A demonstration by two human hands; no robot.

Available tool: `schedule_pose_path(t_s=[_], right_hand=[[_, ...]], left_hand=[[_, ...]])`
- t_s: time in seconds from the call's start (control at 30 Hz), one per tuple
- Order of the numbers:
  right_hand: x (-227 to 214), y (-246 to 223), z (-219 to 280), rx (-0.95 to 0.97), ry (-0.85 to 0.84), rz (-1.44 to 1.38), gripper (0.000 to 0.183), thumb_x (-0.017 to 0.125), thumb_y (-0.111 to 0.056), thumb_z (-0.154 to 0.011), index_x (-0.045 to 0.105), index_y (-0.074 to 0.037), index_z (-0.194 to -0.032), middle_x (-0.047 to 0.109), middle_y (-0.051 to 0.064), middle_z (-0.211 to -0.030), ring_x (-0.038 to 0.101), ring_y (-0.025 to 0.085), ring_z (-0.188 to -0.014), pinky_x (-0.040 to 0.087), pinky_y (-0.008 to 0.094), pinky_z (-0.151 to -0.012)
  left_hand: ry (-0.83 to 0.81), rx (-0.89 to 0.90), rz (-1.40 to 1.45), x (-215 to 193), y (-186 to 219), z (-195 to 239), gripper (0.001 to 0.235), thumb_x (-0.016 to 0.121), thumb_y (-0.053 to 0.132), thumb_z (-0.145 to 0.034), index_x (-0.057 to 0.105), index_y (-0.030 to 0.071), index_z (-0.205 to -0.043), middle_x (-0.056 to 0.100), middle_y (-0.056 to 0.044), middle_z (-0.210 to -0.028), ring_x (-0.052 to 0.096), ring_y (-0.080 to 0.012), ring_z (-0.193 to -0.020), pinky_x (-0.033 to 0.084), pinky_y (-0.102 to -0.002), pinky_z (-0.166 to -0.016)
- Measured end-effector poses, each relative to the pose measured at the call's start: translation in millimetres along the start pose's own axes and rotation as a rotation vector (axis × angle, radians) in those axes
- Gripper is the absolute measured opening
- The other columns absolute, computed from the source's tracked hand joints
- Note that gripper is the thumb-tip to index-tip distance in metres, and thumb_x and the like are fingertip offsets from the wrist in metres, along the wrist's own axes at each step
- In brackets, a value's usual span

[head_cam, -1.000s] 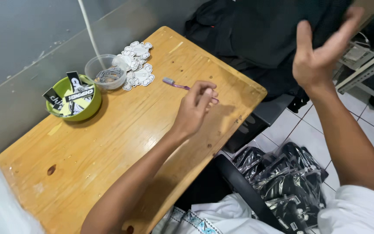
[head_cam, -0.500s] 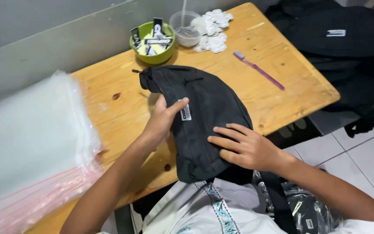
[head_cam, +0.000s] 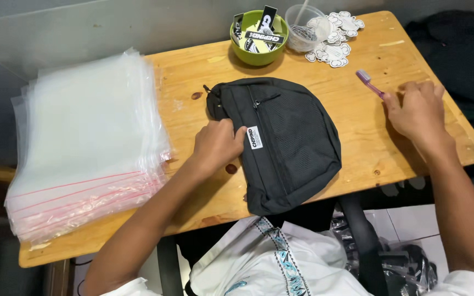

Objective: The person removes a black bag from a plastic wrapper, cleans it with a toothbrush, and attaches a sticker to the front. They then place the bag into a new plastic bag and seal it.

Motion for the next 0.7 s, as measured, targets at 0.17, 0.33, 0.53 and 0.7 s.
schedule_pose_path(t_s=[0.17, 0.33, 0.53, 0.7], right_hand=[[-11, -37, -4, -0.009, -0.053, -0.025, 0.028, 0.055, -0.029, -0.114, 0.058, -0.002, -0.115, 0.064, 0.027, -0.105, 0.060, 0.052, -0.104, 0.047, 0.062, -0.084], [-73, -183, 14, -0.141, -0.249, -0.441, 0.014, 0.042, -0.011, -0.110, 0.044, 0.001, -0.117, 0.062, 0.027, -0.099, 0.057, 0.042, -0.083, 0.040, 0.056, -0.071], [-60, -308, 16, -0.621, -0.154, -0.478, 0.030, 0.065, -0.011, -0.087, 0.057, -0.009, -0.116, 0.070, 0.020, -0.099, 0.069, 0.045, -0.094, 0.055, 0.055, -0.080], [-6, -327, 19, -0.589, 0.173, -0.504, 0.024, 0.064, -0.014, -0.087, 0.050, -0.013, -0.106, 0.061, 0.015, -0.083, 0.068, 0.043, -0.074, 0.053, 0.053, -0.062]], left_hand=[[0.006, -0.035, 0.083, -4, -2, 6, 0.039, 0.058, 0.038, -0.093, 0.060, 0.003, -0.075, 0.065, -0.027, -0.074, 0.069, -0.0536, -0.082, 0.055, -0.058, -0.071], [0.071, -0.020, -0.049, -5, -10, 3, 0.041, 0.048, 0.038, -0.102, 0.056, 0.003, -0.084, 0.066, -0.024, -0.082, 0.062, -0.0491, -0.077, 0.046, -0.059, -0.061], [0.150, 0.032, -0.112, -3, -32, 4, 0.035, 0.040, 0.036, -0.101, 0.059, 0.007, -0.098, 0.064, -0.019, -0.083, 0.070, -0.0425, -0.085, 0.054, -0.051, -0.071], [0.420, 0.214, -0.278, -9, -21, 11, 0.028, 0.045, 0.025, -0.100, 0.060, 0.004, -0.088, 0.048, -0.013, -0.084, 0.053, -0.0371, -0.089, 0.042, -0.045, -0.072]])
Point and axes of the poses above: each hand's wrist, its own z-axis away from the middle knuckle, its own x-axis out of the palm, y = z × x, the point moved 8 cm from there along -z, towards the middle knuckle
